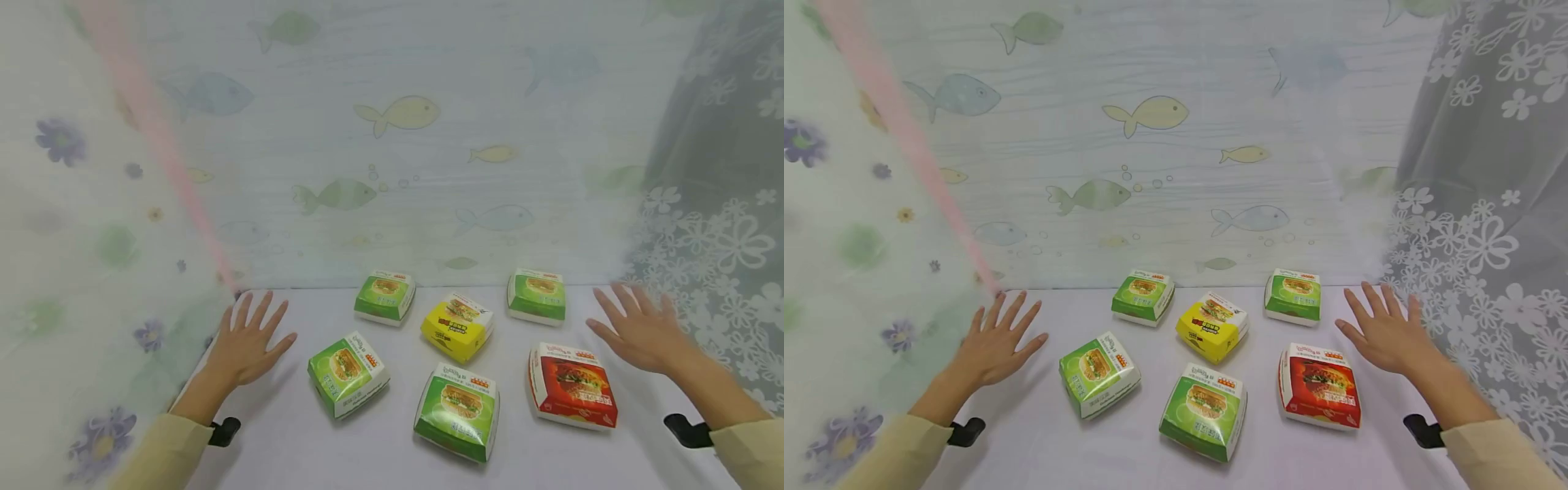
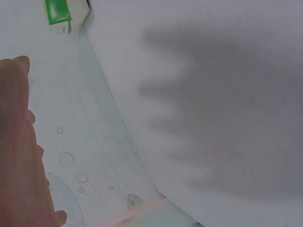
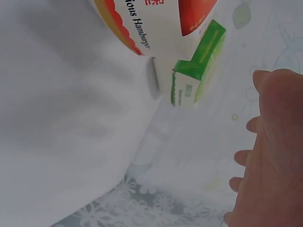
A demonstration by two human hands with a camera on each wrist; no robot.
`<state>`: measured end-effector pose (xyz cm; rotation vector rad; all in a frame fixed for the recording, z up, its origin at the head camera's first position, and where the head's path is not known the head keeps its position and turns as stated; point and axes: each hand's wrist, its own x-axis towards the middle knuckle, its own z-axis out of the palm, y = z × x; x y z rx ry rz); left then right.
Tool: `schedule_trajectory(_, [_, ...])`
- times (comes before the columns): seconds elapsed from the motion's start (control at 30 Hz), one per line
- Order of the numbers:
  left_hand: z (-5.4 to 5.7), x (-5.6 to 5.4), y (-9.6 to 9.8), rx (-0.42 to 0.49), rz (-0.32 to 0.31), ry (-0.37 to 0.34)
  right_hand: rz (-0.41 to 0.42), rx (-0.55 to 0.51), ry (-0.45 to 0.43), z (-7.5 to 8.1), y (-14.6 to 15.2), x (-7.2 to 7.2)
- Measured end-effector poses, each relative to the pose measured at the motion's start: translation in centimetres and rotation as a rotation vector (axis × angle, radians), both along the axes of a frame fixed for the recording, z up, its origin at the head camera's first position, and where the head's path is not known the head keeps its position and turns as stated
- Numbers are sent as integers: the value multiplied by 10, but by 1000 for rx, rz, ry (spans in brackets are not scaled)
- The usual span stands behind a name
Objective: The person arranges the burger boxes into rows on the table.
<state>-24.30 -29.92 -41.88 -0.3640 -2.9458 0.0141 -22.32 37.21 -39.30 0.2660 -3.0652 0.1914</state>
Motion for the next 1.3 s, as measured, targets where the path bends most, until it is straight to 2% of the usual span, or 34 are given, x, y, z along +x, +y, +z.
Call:
schedule_trajectory(0.3, [3, 1, 8, 40, 7, -3, 41, 9, 9, 5, -16, -1])
schedule_trajectory(0.67, [4, -1, 16, 57, -17, -14, 107, 53, 44, 6, -36, -4])
schedule_trajectory(0.9, [5, 1, 27, 88, -31, -26, 123, 77, 39, 9, -47, 0])
schedule_trajectory(1.3, [5, -1, 37, 128, -43, -44, 134, 89, 49, 12, -67, -4])
